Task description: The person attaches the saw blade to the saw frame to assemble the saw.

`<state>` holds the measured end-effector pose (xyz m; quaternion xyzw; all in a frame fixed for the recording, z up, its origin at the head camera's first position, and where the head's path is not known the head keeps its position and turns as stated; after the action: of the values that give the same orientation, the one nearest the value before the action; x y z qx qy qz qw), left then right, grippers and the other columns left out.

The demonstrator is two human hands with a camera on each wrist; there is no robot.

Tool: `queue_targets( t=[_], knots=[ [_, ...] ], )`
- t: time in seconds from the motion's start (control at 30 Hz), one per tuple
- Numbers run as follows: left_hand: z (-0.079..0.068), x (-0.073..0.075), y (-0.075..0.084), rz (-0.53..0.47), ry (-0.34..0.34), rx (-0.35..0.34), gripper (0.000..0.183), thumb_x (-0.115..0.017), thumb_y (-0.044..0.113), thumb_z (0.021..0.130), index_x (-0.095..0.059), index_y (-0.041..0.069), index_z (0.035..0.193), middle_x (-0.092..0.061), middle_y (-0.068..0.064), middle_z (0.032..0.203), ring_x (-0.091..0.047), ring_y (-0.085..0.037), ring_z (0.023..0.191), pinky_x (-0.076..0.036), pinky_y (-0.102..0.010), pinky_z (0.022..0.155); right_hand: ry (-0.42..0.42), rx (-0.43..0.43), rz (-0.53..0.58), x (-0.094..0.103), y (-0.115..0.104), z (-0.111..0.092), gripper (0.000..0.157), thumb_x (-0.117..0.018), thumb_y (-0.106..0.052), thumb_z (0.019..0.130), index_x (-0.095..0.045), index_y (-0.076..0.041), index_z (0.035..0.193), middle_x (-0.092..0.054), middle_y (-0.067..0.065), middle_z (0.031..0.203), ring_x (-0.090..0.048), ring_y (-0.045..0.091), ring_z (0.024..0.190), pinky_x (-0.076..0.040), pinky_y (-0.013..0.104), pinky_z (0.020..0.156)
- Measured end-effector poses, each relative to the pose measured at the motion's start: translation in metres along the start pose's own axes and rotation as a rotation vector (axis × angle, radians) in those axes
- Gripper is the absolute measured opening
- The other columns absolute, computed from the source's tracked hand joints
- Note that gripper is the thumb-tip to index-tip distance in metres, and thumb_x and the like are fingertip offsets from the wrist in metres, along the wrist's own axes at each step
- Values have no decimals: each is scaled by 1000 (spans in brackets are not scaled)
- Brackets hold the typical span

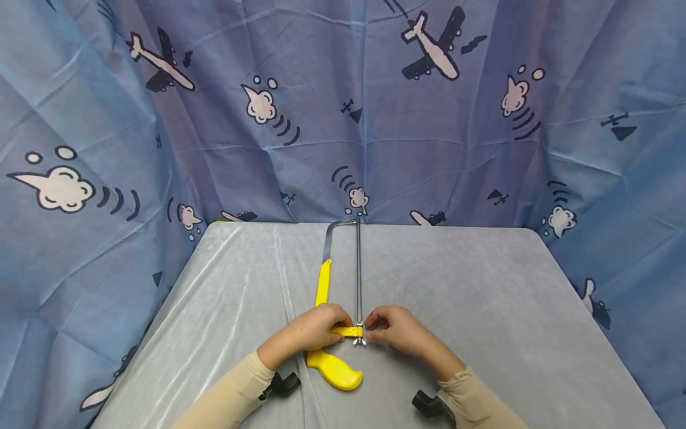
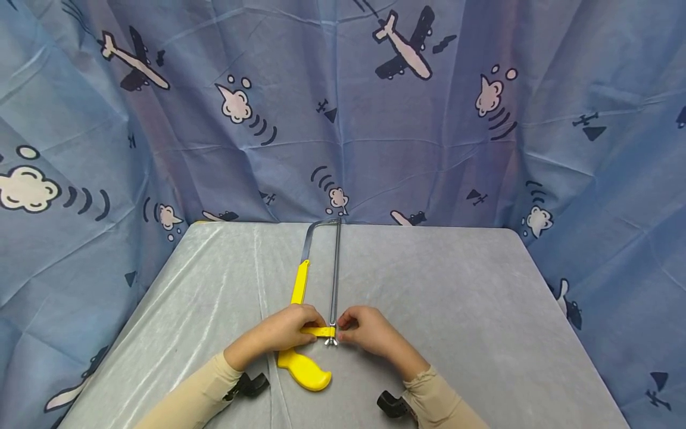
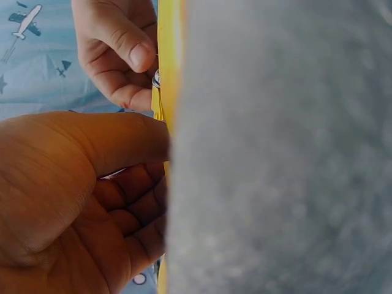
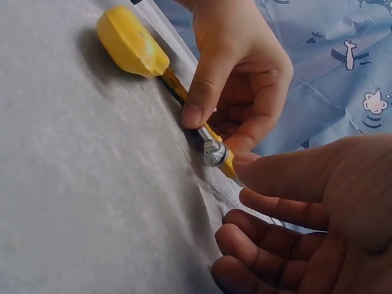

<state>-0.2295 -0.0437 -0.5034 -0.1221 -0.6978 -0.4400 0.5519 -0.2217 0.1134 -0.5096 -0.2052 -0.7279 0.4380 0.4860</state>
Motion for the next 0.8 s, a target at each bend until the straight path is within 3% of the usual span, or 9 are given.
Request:
queue_targets(
  t=[0.23,0.5,0.8],
  knots=[
    [-1,0,0,-12,8,8,20,-80,10,87,-76,10,107,-71,3,99,-58,-5,88,-51,-21,83,30,31,-79,-2,-2,0,21,-85,-14,82,-74,-6,97,-71,5,95,-56,13,73,-47,25,62],
    [0,0,0,-17,23,-17,21,-81,8,86,-76,8,105,-71,2,97,-59,-6,87,-51,-22,82,108,67,-233,-7,-1,1,19,-89,-20,78,-71,-17,84,-64,-5,87,-53,9,76,-44,26,68],
    [0,0,-2,-19,13,10,21,-81,10,86,-76,10,106,-70,4,97,-56,-3,86,-50,-20,82,77,48,-267,-11,-7,-1,22,-88,-24,80,-67,-21,74,-59,-4,88,-51,12,76,-43,27,63]
  ],
)
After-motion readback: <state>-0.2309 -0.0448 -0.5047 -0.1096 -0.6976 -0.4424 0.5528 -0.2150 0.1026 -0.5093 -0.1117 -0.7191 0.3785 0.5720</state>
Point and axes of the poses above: each hand's wrist, its own z-axis towards the middle knuckle, its own x-axis out of the back of the hand, y = z × x, the point moved 7 cm from there along z, towards the middle knuckle
